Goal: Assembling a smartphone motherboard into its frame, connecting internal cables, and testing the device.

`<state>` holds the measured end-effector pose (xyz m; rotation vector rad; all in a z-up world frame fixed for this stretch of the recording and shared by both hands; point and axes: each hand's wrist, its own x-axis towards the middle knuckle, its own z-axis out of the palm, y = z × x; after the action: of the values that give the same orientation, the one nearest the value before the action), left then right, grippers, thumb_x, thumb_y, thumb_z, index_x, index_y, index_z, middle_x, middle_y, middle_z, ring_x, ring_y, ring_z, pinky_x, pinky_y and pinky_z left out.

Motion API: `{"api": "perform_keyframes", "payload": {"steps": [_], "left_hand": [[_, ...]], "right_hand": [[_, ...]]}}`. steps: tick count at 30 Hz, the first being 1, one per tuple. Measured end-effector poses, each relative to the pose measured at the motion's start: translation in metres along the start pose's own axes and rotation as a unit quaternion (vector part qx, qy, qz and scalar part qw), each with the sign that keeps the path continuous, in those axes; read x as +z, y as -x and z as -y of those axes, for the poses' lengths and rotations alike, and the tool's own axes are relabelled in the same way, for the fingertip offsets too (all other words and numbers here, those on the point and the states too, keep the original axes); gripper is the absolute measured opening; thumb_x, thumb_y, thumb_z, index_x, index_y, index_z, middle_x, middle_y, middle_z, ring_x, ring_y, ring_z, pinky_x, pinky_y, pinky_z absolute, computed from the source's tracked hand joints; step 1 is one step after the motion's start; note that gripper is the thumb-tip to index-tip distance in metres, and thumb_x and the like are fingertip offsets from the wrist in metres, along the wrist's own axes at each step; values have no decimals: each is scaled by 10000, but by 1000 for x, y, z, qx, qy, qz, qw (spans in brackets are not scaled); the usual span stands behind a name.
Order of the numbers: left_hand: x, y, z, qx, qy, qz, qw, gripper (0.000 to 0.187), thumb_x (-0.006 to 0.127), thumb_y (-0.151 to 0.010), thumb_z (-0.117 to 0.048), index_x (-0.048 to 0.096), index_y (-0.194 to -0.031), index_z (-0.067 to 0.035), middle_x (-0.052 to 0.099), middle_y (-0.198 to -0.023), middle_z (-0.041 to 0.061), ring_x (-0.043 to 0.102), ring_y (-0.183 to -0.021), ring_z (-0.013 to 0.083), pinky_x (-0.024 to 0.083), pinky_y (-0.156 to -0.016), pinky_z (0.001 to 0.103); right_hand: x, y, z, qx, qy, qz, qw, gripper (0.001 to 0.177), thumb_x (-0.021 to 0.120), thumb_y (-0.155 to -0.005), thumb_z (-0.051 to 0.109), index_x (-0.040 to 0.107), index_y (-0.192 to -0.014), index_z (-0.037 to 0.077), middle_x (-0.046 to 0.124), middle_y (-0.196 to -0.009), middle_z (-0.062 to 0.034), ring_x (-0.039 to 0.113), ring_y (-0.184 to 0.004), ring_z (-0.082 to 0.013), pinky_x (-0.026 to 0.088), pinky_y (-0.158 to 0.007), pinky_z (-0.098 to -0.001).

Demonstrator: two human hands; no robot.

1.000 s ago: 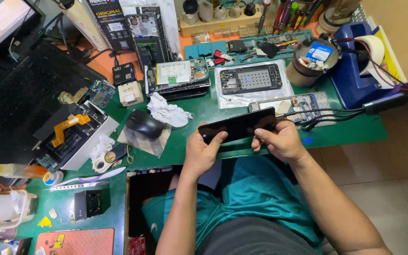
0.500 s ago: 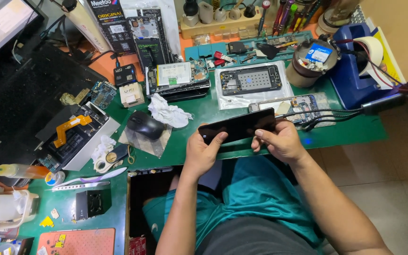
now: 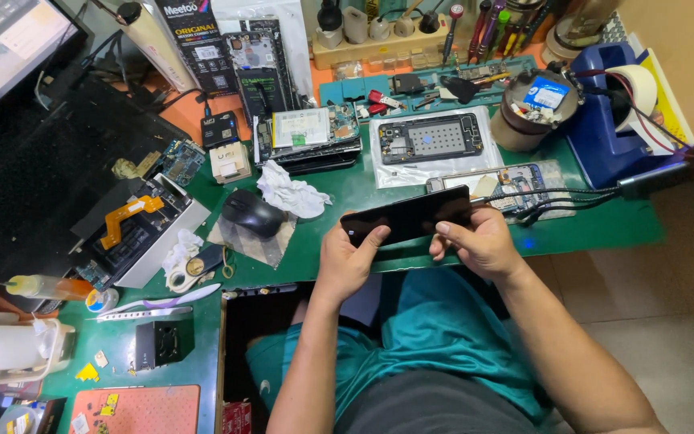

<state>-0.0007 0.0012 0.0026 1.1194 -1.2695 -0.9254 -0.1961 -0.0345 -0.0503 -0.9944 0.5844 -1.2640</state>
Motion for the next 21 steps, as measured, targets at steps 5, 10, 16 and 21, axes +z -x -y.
{"api": "perform_keyframes", "payload": {"steps": [5, 10, 16, 21], "left_hand": [[1, 1, 3, -1, -11, -4, 1000, 161, 665, -767, -152, 564, -732, -32, 585, -607, 93, 481, -623, 97, 453, -587, 290], [6, 1, 8, -11, -29, -3, 1000, 166, 671, -760, -156, 563, -734, -33, 579, -607, 88, 479, -621, 103, 452, -593, 293], [10, -1, 5, -36, -47, 6, 998, 146, 659, -767, -145, 565, -723, -43, 580, -610, 65, 482, -625, 99, 454, -590, 286], [10, 0, 5, -40, -40, -2, 998, 133, 655, -766, -134, 571, -717, -44, 579, -600, 66, 476, -616, 104, 446, -584, 279]], "right_hand": [[-1, -1, 1, 0, 9, 8, 1000, 106, 544, -735, -83, 551, -837, -113, 562, -653, -200, 607, -450, -270, 546, -401, -354], [-1, -2, 8, -4, 13, 8, 1000, 71, 542, -748, -79, 553, -803, -123, 554, -599, -191, 603, -441, -259, 543, -402, -350], [3, -1, 11, -4, 12, -6, 1000, 54, 536, -733, -103, 557, -781, -111, 561, -587, -190, 606, -429, -253, 540, -385, -347], [2, -1, 10, 11, 21, 3, 1000, 57, 535, -735, -97, 550, -778, -132, 565, -547, -199, 610, -417, -248, 549, -390, -351]]}}
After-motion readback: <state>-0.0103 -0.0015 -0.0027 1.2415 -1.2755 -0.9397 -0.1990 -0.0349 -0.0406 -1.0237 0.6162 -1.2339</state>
